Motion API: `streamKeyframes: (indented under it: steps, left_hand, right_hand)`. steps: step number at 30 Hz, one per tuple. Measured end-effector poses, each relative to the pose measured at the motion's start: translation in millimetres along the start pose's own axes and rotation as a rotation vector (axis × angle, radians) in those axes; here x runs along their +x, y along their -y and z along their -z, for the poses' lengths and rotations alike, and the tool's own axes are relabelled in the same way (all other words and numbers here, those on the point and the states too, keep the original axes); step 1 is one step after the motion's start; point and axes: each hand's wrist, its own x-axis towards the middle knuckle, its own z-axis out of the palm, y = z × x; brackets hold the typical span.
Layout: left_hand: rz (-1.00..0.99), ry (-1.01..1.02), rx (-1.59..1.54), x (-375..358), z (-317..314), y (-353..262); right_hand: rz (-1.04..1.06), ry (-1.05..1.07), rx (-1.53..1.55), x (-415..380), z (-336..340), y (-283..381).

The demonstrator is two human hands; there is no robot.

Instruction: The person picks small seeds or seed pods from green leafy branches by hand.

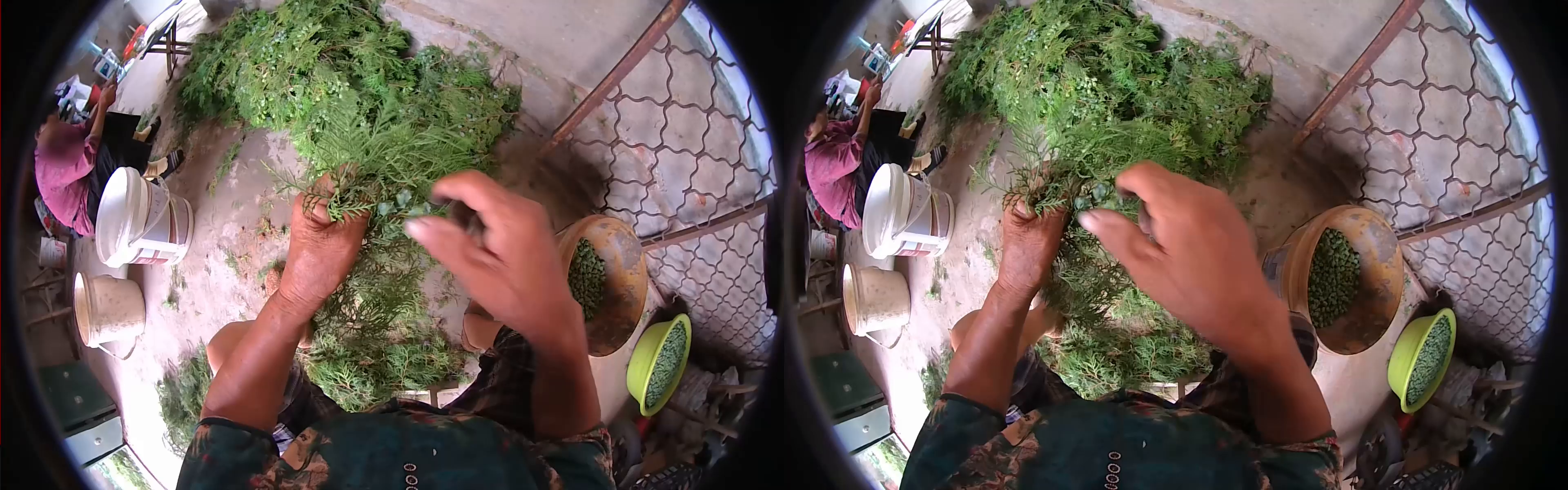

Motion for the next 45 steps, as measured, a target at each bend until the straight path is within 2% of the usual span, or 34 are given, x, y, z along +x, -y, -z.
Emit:
streamKeyframes:
  steps: [2,3,5,7,9,11,12,13,15,17,18,20,23,27,29,31,33,35,36,38,39,41,42,43,45]
  left_hand:
    - [-0.066,-0.003,-0.018,3,2,0]
    - [-0.13,-0.003,-0.032,3,3,0]
    - [-0.128,0.004,0.015,3,6,-1]
    - [-0.135,0.019,0.06,4,5,0]
    - [-0.108,0.002,-0.112,5,4,4]
    - [-0.053,-0.069,-0.109,1,3,4]
    - [0.001,-0.142,-0.109,-1,3,5]
    - [0.007,-0.145,-0.107,0,6,4]
    - [0.256,-0.169,-0.293,3,14,0]
    - [0.274,-0.222,-0.349,5,10,-3]
    - [0.364,-0.234,-0.399,6,8,-9]
    - [0.529,-0.238,-0.457,6,8,-7]
    - [0.513,-0.287,-0.575,8,0,-23]
    - [0.461,-0.192,-0.508,6,3,-5]
    - [0.338,-0.201,-0.4,3,0,1]
    - [0.312,-0.173,-0.389,4,0,-7]
    - [0.286,-0.148,-0.377,5,-2,-5]
    - [0.157,-0.152,-0.416,2,-8,6]
    - [0.159,-0.15,-0.418,2,-8,2]
    - [0.498,-0.047,-0.324,1,-3,-16]
    - [0.497,-0.047,-0.325,3,-1,-21]
    - [0.768,0.015,-0.579,10,5,-28]
    - [0.693,0.025,-0.818,9,4,-21]
    - [0.693,0.026,-0.818,5,1,-19]
    - [0.445,0.022,-0.747,-2,-7,-21]
  right_hand:
    - [-0.156,0.14,-0.29,9,-15,-3]
    - [-0.154,0.146,-0.287,12,-22,-9]
    - [-0.162,0.09,0.078,15,-34,-23]
    - [-0.128,0.081,0.155,17,-38,-28]
    - [-0.091,0.072,0.233,18,-44,-33]
    - [-0.001,-0.174,0.318,20,-52,-37]
    - [-0.241,-0.118,0.45,18,-39,-38]
    - [-0.371,-0.191,0.751,18,-25,-45]
    - [-0.373,-0.268,1.307,26,-2,-59]
    - [-0.426,-0.229,1.406,23,3,-45]
    - [-0.487,-0.186,1.508,21,1,-34]
    - [-0.5,-0.107,1.416,13,-8,-30]
    - [-0.506,0.128,0.996,6,-19,-21]
    - [-0.424,0.079,0.822,0,-47,-23]
    - [-0.415,0.013,0.743,-1,-52,-23]
    - [-0.442,0.031,0.818,0,-50,-22]
    - [-0.594,0.031,1.005,3,-47,-18]
    - [-0.603,0.045,1.042,5,-51,-21]
    - [-0.609,0.059,1.078,7,-53,-23]
    - [-0.596,0.035,1.08,10,-55,-28]
    - [-0.582,0.013,1.084,11,-55,-30]
    - [-0.622,-0.023,1.089,14,-57,-32]
    - [-0.601,-0.054,1.068,14,-60,-36]
    - [-0.579,-0.084,1.046,14,-62,-37]
    - [-0.572,-0.104,0.926,15,-65,-34]
